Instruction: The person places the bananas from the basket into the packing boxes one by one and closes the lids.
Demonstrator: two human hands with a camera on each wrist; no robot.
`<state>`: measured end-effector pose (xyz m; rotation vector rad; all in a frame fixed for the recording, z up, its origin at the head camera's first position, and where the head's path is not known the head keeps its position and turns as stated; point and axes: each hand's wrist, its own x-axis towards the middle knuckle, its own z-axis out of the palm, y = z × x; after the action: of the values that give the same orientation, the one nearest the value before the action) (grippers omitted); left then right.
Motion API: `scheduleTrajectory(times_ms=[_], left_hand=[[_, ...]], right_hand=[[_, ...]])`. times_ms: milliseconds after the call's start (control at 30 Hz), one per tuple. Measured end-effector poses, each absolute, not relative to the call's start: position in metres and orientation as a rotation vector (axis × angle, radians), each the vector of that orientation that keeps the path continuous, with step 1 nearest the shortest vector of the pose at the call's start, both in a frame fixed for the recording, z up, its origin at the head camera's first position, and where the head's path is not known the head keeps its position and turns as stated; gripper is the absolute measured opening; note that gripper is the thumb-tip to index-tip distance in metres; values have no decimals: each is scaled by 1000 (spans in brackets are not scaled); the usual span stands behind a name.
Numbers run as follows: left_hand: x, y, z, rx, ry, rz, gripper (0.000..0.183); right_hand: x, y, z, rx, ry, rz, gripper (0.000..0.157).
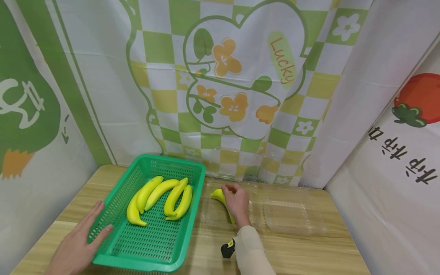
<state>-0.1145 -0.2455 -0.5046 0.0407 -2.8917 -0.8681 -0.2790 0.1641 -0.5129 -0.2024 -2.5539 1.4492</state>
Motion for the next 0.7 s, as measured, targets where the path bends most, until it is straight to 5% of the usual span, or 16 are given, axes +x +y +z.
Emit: scheduleTrajectory(times_ms=[700], left_hand=[[-115, -247, -505, 34, -2899, -859, 82]], right_hand=[[-276, 139, -477, -121, -2370, 1544, 25]])
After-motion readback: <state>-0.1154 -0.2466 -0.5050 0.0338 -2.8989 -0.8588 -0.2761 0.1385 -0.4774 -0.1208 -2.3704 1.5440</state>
